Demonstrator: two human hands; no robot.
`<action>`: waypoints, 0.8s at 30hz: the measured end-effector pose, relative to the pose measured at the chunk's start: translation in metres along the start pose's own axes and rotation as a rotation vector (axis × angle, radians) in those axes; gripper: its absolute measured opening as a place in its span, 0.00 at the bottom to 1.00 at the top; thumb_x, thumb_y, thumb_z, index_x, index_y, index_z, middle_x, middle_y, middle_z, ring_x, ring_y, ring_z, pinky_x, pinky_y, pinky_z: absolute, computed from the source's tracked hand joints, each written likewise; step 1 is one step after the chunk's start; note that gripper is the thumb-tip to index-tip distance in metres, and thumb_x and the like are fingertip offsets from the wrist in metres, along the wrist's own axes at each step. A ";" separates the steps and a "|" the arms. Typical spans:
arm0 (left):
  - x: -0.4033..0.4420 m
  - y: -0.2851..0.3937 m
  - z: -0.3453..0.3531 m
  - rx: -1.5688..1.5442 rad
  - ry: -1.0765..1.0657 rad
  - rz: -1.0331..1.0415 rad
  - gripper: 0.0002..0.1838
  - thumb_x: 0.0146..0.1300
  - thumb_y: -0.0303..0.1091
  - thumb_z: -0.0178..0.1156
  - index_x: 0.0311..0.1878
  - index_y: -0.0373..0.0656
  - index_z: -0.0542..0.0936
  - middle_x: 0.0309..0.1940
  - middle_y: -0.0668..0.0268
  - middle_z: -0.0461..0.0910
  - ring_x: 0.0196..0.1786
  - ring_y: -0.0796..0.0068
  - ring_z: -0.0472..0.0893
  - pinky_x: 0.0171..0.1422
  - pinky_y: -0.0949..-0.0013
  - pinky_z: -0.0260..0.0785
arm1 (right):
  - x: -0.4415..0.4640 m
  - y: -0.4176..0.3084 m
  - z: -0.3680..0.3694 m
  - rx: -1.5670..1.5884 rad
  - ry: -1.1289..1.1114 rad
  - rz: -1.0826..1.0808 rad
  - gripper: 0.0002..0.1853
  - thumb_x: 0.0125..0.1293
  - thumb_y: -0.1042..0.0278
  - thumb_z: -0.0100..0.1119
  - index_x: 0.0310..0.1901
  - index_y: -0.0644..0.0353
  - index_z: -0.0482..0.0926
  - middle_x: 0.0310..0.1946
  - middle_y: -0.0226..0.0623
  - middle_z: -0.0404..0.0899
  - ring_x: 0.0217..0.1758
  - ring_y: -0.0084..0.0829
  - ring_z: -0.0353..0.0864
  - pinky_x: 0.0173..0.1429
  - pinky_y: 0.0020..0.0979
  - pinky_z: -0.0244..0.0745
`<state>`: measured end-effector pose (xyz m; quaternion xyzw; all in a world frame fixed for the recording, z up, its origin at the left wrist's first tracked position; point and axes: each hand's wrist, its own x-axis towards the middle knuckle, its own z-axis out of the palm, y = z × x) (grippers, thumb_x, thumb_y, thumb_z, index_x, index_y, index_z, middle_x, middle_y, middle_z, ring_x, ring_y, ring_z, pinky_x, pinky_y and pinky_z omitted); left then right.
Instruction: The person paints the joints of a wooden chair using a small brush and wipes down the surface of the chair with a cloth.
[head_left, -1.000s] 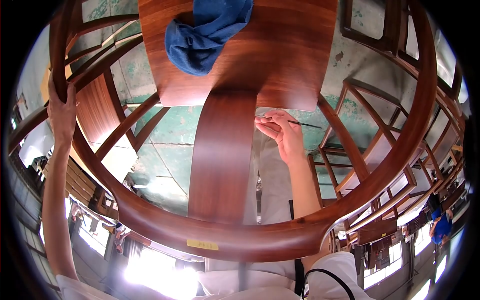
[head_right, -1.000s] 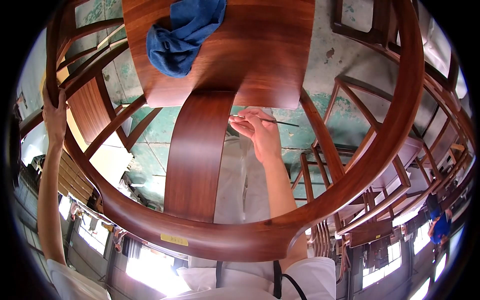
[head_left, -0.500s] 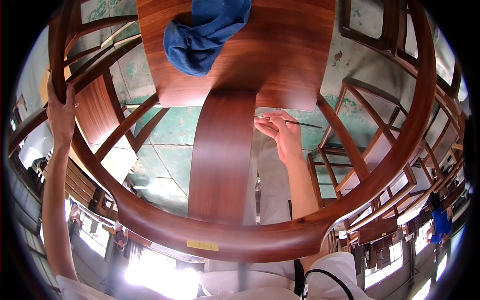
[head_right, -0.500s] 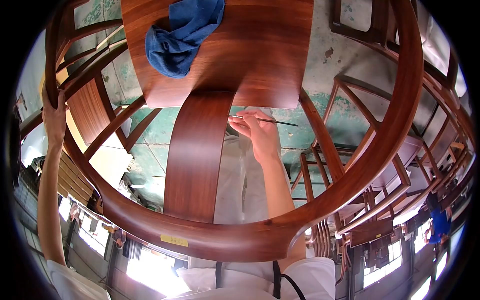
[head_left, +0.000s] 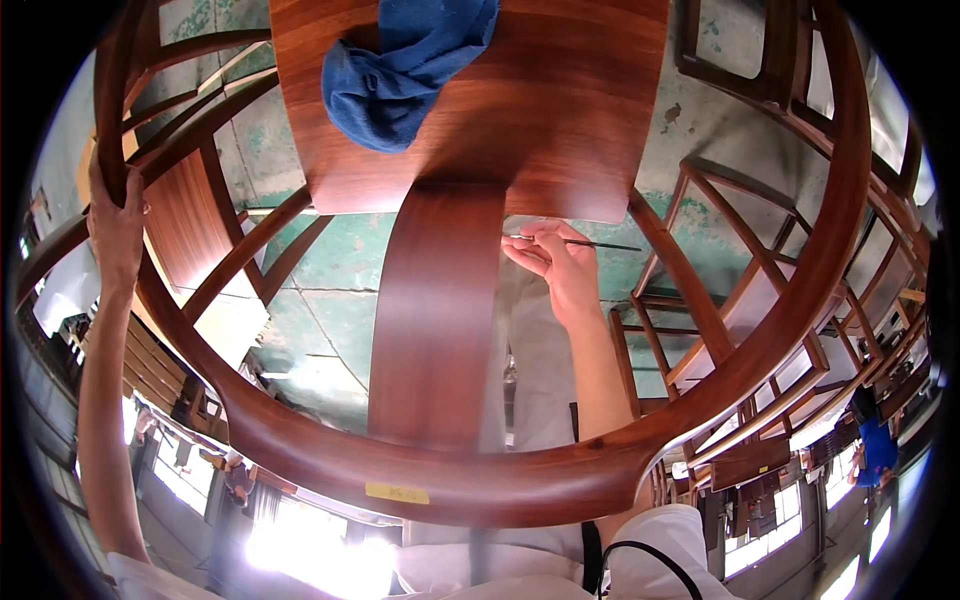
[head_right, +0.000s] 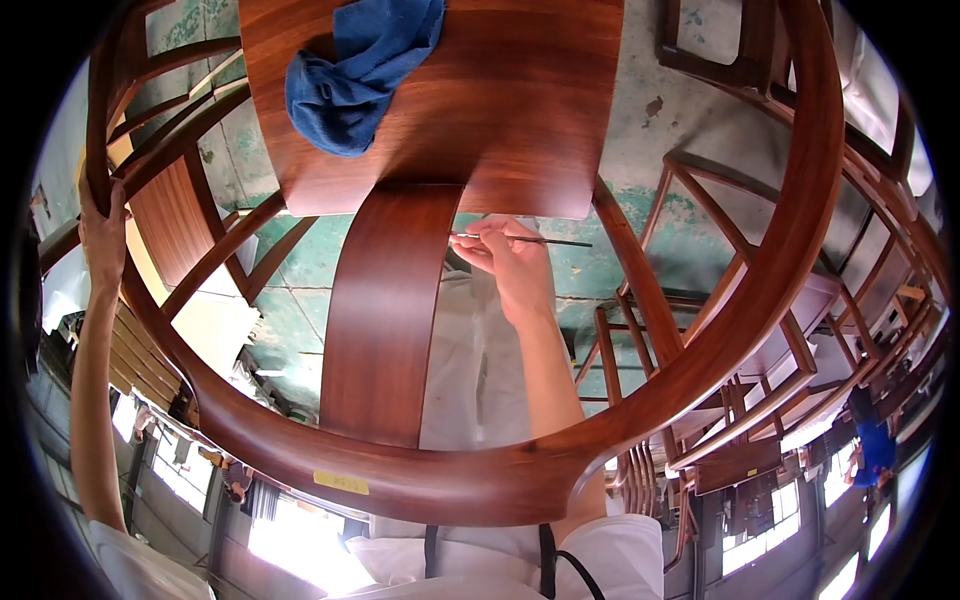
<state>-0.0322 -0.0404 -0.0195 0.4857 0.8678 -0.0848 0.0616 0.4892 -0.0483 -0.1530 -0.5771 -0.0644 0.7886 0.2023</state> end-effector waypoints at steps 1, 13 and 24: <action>0.000 0.000 0.000 0.000 0.004 0.001 0.32 0.74 0.46 0.53 0.77 0.56 0.57 0.43 0.63 0.83 0.34 0.74 0.84 0.45 0.59 0.82 | 0.000 0.001 -0.001 0.003 -0.005 -0.001 0.07 0.69 0.74 0.53 0.39 0.69 0.78 0.39 0.47 0.83 0.48 0.38 0.86 0.59 0.33 0.84; 0.000 -0.003 0.000 0.036 -0.011 -0.011 0.32 0.73 0.49 0.51 0.77 0.56 0.57 0.41 0.62 0.84 0.33 0.73 0.85 0.45 0.58 0.81 | 0.001 0.000 0.000 -0.017 -0.004 -0.014 0.07 0.70 0.73 0.53 0.39 0.69 0.78 0.39 0.47 0.83 0.47 0.38 0.87 0.59 0.33 0.84; 0.000 0.002 -0.002 0.047 -0.055 -0.071 0.32 0.75 0.50 0.52 0.76 0.50 0.59 0.51 0.61 0.84 0.39 0.68 0.87 0.53 0.56 0.81 | 0.003 -0.002 0.002 -0.020 0.008 -0.020 0.07 0.69 0.74 0.53 0.38 0.69 0.78 0.37 0.46 0.82 0.46 0.37 0.87 0.59 0.33 0.84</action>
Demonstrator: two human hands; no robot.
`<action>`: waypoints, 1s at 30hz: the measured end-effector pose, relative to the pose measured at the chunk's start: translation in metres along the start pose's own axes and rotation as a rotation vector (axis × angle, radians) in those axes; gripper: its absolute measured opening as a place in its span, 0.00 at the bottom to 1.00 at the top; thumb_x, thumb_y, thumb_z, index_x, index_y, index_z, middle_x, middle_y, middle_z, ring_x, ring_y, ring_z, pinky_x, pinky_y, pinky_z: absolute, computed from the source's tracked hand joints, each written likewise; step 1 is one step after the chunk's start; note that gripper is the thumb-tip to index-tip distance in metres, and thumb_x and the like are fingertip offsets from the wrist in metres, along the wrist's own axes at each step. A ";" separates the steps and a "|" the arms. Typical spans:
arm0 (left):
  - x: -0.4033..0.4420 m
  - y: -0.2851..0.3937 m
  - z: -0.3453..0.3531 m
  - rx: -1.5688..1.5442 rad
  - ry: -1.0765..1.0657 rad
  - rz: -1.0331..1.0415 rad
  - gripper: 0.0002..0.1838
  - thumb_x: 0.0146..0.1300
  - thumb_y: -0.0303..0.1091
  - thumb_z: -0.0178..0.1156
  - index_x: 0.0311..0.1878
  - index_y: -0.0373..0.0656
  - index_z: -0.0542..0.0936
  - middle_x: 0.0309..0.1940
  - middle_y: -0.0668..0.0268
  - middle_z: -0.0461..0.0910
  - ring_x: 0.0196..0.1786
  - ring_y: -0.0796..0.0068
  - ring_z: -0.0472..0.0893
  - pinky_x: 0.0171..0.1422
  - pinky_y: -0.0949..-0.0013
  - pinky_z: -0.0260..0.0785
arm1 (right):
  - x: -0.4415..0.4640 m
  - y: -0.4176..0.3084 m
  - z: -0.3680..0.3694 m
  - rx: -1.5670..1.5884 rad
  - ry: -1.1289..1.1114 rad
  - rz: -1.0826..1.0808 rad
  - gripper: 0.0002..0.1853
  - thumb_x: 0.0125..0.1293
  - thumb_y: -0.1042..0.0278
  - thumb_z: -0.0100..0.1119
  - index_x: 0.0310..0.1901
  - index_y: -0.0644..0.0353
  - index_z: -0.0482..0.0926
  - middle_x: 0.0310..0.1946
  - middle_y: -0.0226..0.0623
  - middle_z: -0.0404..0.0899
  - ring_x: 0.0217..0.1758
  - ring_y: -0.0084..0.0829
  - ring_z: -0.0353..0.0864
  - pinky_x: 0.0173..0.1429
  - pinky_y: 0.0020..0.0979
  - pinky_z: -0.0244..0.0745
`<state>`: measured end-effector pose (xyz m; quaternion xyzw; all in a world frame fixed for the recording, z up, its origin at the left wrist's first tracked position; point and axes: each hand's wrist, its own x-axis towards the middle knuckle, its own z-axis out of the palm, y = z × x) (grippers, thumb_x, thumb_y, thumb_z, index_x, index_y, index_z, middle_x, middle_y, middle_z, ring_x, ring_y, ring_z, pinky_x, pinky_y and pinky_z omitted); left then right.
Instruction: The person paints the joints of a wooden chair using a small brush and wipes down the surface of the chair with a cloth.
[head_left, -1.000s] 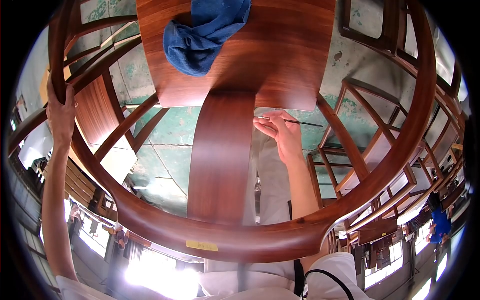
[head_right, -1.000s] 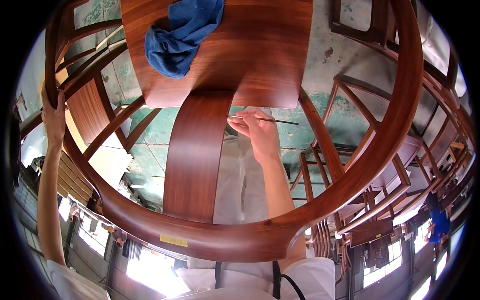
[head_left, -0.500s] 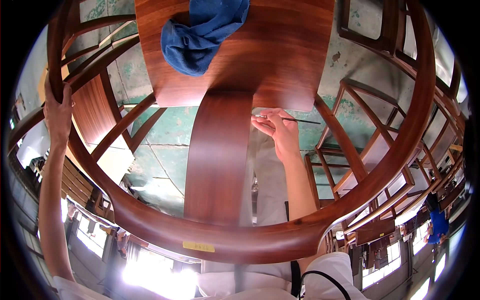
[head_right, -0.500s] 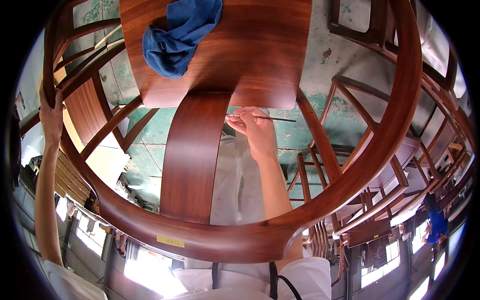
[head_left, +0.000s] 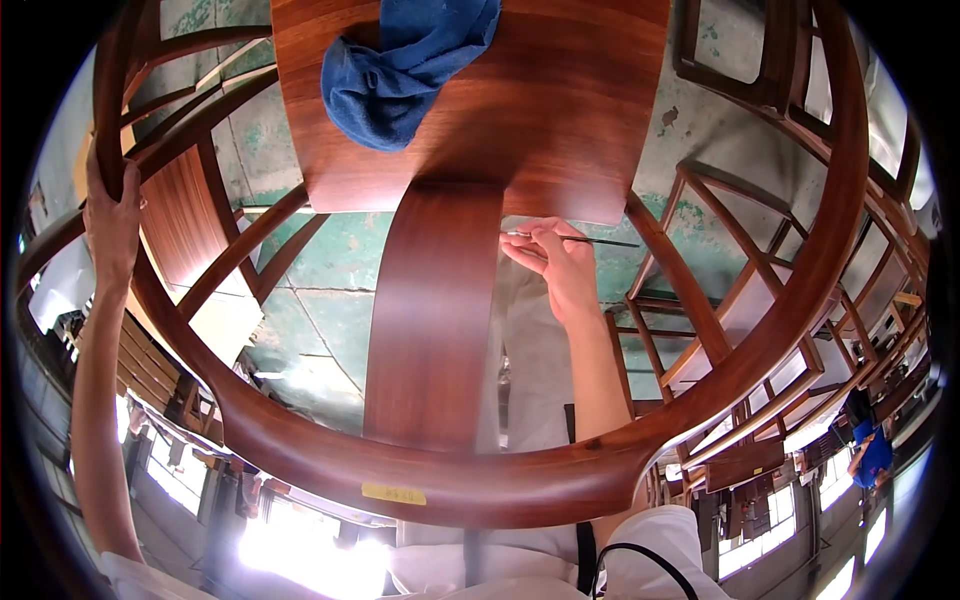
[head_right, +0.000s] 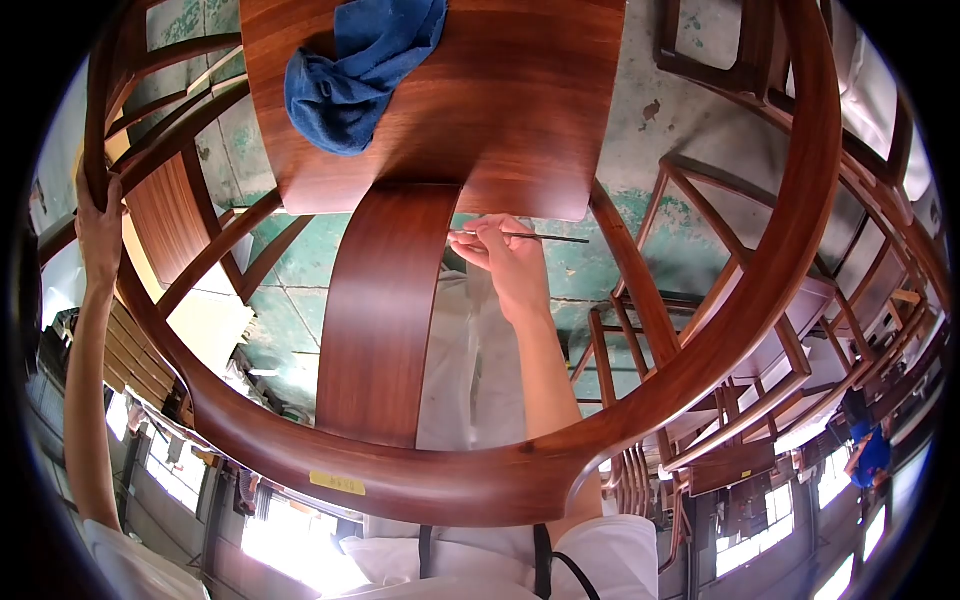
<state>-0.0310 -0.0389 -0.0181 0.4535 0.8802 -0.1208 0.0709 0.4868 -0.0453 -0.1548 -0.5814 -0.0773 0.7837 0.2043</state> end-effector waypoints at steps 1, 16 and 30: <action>0.000 0.001 0.000 -0.006 0.005 0.002 0.32 0.75 0.50 0.52 0.76 0.51 0.59 0.51 0.61 0.84 0.39 0.68 0.87 0.53 0.56 0.81 | 0.000 0.000 0.000 -0.005 0.001 -0.001 0.07 0.69 0.74 0.53 0.38 0.69 0.78 0.37 0.46 0.82 0.46 0.37 0.87 0.59 0.33 0.84; 0.000 0.001 -0.001 -0.010 0.006 0.003 0.32 0.75 0.49 0.52 0.77 0.52 0.58 0.51 0.60 0.84 0.39 0.67 0.87 0.50 0.56 0.82 | 0.005 0.001 -0.002 -0.022 -0.006 0.032 0.09 0.70 0.71 0.53 0.39 0.70 0.77 0.38 0.46 0.82 0.47 0.37 0.86 0.59 0.31 0.83; -0.001 0.002 0.000 -0.003 0.011 0.023 0.31 0.76 0.49 0.51 0.77 0.52 0.58 0.49 0.61 0.84 0.38 0.68 0.87 0.49 0.57 0.83 | 0.004 0.001 0.001 -0.018 0.029 0.040 0.11 0.71 0.70 0.51 0.40 0.71 0.77 0.38 0.46 0.81 0.46 0.37 0.86 0.58 0.32 0.84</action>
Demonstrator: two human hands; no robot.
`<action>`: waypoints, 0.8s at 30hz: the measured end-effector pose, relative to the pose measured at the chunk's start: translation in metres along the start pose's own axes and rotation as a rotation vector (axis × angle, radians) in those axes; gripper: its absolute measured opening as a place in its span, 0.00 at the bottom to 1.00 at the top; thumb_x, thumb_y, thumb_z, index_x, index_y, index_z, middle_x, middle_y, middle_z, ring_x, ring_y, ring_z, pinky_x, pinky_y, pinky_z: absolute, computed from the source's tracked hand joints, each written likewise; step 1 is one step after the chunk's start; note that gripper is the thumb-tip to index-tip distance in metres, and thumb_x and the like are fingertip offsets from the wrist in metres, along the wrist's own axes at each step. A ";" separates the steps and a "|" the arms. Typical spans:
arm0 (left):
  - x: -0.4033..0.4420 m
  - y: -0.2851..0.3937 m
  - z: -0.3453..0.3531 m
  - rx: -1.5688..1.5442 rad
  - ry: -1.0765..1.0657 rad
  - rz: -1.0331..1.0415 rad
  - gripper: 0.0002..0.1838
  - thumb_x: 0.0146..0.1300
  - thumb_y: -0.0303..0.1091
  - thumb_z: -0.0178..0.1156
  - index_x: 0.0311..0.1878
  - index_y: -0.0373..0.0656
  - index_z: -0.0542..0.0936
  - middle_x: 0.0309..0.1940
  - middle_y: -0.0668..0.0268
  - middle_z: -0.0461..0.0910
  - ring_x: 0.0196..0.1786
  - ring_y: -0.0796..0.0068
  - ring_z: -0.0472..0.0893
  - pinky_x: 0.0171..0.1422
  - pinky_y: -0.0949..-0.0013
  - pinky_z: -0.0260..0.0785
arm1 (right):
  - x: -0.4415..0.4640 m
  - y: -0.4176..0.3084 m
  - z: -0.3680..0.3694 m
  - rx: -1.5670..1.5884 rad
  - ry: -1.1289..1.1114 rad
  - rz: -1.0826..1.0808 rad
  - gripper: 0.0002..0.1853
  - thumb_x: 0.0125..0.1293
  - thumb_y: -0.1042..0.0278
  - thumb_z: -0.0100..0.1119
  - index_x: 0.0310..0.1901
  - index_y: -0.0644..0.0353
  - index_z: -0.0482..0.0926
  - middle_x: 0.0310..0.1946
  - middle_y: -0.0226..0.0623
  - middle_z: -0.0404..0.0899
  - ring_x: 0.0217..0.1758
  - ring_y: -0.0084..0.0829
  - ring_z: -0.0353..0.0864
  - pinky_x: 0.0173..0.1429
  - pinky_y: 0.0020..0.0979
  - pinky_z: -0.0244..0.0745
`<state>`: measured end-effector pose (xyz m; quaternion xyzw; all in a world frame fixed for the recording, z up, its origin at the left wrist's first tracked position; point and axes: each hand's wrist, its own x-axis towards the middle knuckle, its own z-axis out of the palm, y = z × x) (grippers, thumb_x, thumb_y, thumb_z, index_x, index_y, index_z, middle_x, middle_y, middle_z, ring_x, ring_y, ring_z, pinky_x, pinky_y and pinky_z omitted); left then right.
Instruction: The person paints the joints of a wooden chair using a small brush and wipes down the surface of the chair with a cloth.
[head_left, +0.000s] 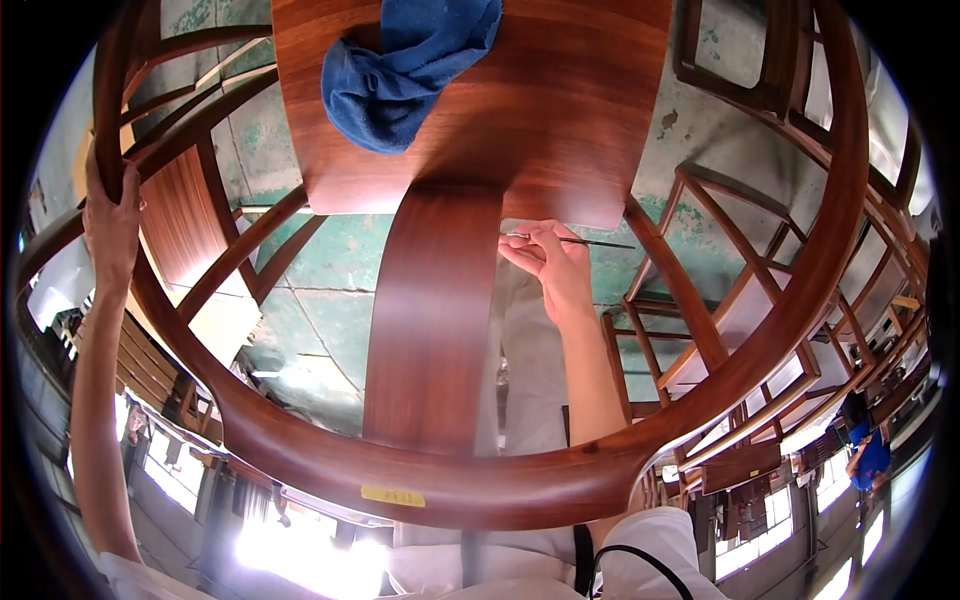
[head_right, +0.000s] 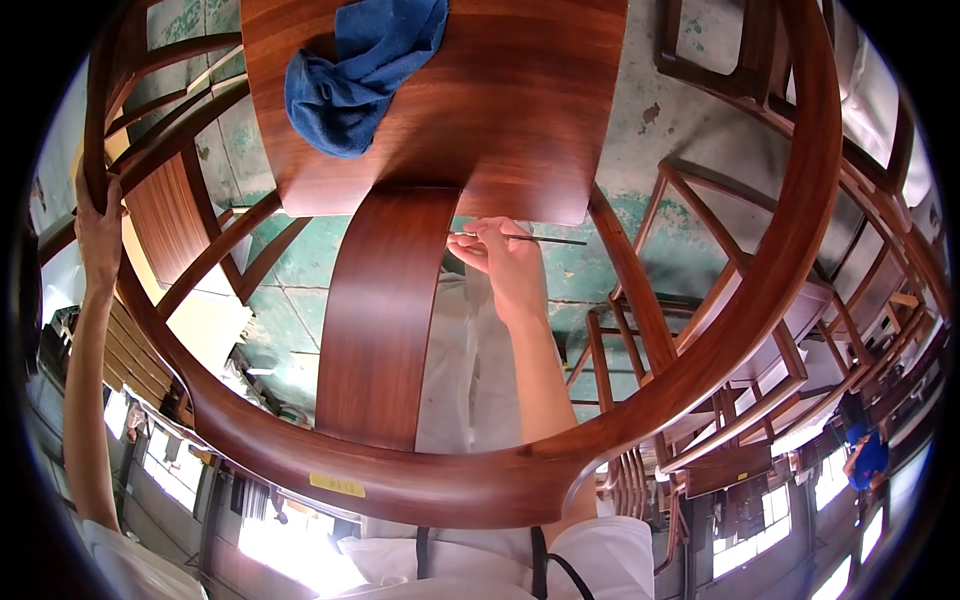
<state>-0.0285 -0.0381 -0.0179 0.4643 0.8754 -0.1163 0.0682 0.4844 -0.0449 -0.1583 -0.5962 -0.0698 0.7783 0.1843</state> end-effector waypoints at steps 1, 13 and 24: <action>0.000 0.001 0.000 0.006 0.002 -0.005 0.31 0.76 0.49 0.51 0.77 0.51 0.58 0.49 0.61 0.84 0.38 0.68 0.87 0.49 0.57 0.83 | 0.001 0.000 0.001 0.012 0.008 -0.003 0.11 0.71 0.70 0.51 0.40 0.71 0.77 0.38 0.46 0.81 0.46 0.37 0.86 0.58 0.32 0.84; 0.000 -0.010 0.006 -0.018 0.083 0.047 0.31 0.74 0.48 0.52 0.77 0.57 0.58 0.32 0.66 0.81 0.30 0.78 0.82 0.41 0.63 0.80 | 0.006 0.006 0.004 0.063 0.054 0.008 0.09 0.69 0.73 0.51 0.40 0.71 0.77 0.33 0.45 0.81 0.43 0.40 0.86 0.58 0.41 0.85; 0.001 -0.008 0.001 -0.036 -0.010 0.006 0.32 0.76 0.51 0.51 0.77 0.52 0.57 0.55 0.52 0.80 0.41 0.59 0.87 0.52 0.54 0.82 | 0.006 0.003 0.008 0.020 0.066 0.005 0.09 0.70 0.72 0.50 0.39 0.69 0.77 0.34 0.43 0.81 0.43 0.39 0.86 0.57 0.40 0.85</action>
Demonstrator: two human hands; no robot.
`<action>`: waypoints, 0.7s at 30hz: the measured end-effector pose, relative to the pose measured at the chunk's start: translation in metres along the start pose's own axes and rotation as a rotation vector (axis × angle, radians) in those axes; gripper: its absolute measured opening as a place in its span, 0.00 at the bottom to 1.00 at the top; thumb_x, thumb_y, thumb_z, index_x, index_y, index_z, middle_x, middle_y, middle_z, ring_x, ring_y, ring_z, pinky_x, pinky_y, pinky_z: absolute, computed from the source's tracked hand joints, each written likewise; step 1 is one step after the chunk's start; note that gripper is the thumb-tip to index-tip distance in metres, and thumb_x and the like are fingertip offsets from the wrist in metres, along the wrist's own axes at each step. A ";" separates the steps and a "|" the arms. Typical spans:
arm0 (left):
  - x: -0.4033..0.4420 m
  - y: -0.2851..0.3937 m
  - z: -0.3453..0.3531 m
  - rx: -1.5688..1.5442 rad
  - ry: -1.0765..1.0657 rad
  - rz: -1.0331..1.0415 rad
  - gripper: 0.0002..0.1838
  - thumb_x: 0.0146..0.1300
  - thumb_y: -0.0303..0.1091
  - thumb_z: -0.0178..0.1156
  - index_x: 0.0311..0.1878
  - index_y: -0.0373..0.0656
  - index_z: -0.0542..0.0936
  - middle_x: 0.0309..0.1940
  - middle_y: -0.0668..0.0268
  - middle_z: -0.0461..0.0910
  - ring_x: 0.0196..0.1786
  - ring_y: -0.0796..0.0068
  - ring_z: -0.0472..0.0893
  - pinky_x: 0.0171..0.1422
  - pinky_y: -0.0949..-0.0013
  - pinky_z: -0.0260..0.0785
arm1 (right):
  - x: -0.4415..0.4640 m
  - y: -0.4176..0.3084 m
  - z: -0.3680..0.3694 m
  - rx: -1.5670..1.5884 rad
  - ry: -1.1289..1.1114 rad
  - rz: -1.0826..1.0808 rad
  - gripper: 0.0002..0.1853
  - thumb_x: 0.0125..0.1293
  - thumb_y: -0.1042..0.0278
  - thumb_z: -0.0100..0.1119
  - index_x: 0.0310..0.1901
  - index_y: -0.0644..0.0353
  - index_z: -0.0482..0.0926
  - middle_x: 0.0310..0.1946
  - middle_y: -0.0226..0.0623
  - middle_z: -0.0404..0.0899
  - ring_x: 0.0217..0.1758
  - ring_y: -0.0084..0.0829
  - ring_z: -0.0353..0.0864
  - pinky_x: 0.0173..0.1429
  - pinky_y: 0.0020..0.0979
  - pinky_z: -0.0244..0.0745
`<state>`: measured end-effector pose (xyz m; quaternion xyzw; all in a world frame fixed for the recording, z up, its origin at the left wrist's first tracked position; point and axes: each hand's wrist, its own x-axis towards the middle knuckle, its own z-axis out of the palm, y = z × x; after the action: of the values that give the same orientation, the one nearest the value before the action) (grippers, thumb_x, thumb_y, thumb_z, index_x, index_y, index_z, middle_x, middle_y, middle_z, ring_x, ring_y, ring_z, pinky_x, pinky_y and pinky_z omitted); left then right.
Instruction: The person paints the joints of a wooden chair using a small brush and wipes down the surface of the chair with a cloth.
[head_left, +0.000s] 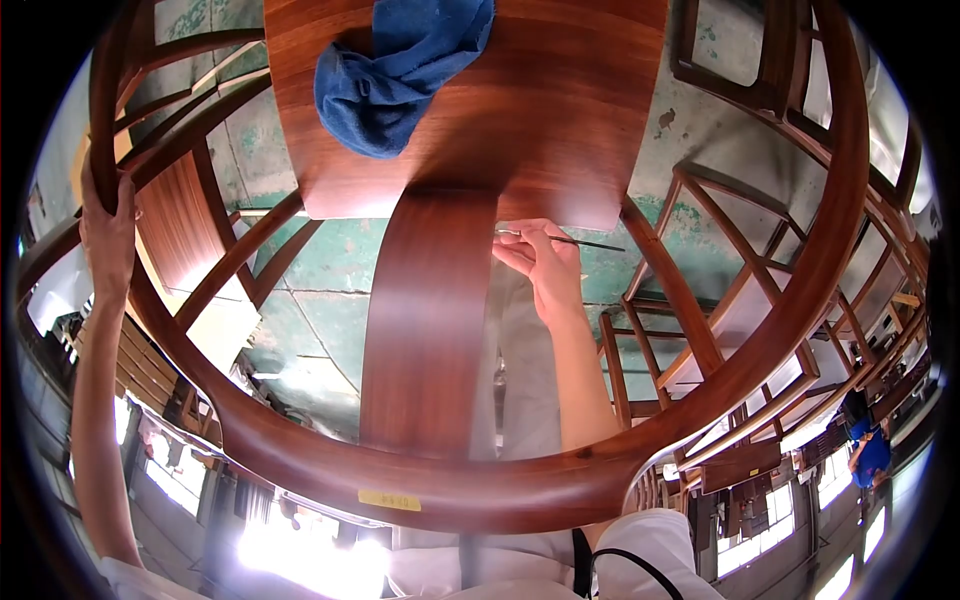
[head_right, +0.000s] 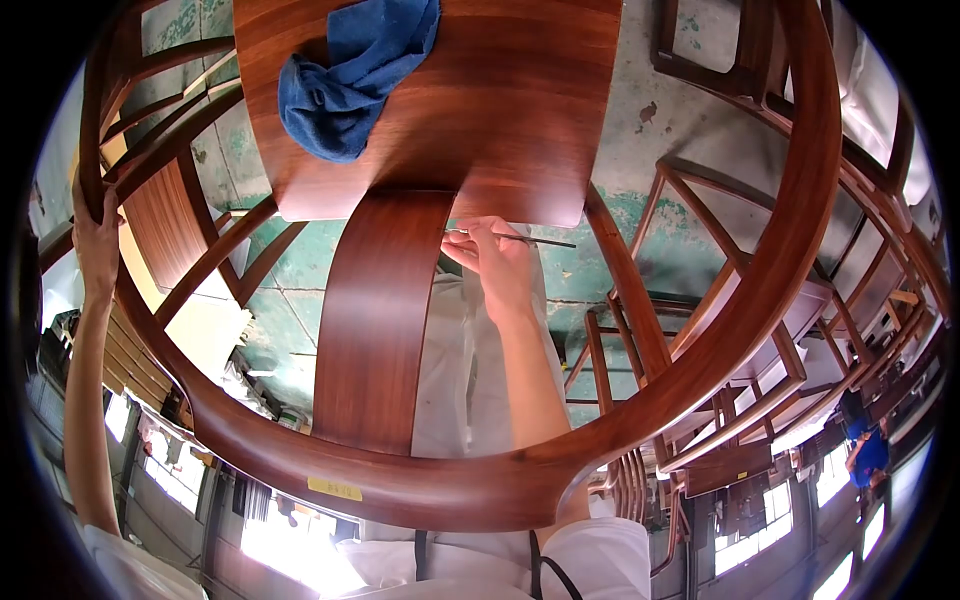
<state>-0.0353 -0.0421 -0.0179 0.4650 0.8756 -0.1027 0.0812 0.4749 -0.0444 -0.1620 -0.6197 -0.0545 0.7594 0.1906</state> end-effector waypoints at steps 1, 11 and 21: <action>0.001 -0.002 0.000 -0.001 0.000 0.005 0.32 0.76 0.51 0.51 0.77 0.52 0.57 0.56 0.52 0.80 0.41 0.59 0.87 0.52 0.54 0.82 | 0.002 0.000 0.000 0.007 0.001 0.003 0.09 0.70 0.72 0.50 0.39 0.69 0.77 0.34 0.43 0.81 0.43 0.39 0.86 0.57 0.40 0.85; 0.001 -0.004 0.001 -0.018 0.023 0.041 0.32 0.75 0.50 0.51 0.77 0.51 0.57 0.47 0.53 0.82 0.37 0.64 0.86 0.47 0.56 0.82 | 0.002 0.000 -0.002 0.038 -0.001 0.019 0.08 0.69 0.73 0.50 0.37 0.70 0.77 0.35 0.45 0.81 0.43 0.36 0.86 0.54 0.35 0.86; 0.001 -0.010 0.002 -0.018 0.015 0.054 0.32 0.76 0.50 0.51 0.76 0.47 0.59 0.49 0.52 0.83 0.35 0.65 0.85 0.45 0.58 0.82 | 0.007 0.001 -0.006 0.001 -0.008 -0.005 0.08 0.69 0.75 0.50 0.37 0.70 0.77 0.35 0.44 0.81 0.41 0.35 0.86 0.54 0.33 0.86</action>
<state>-0.0438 -0.0477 -0.0190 0.4883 0.8643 -0.0889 0.0816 0.4791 -0.0432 -0.1701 -0.6164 -0.0565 0.7614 0.1928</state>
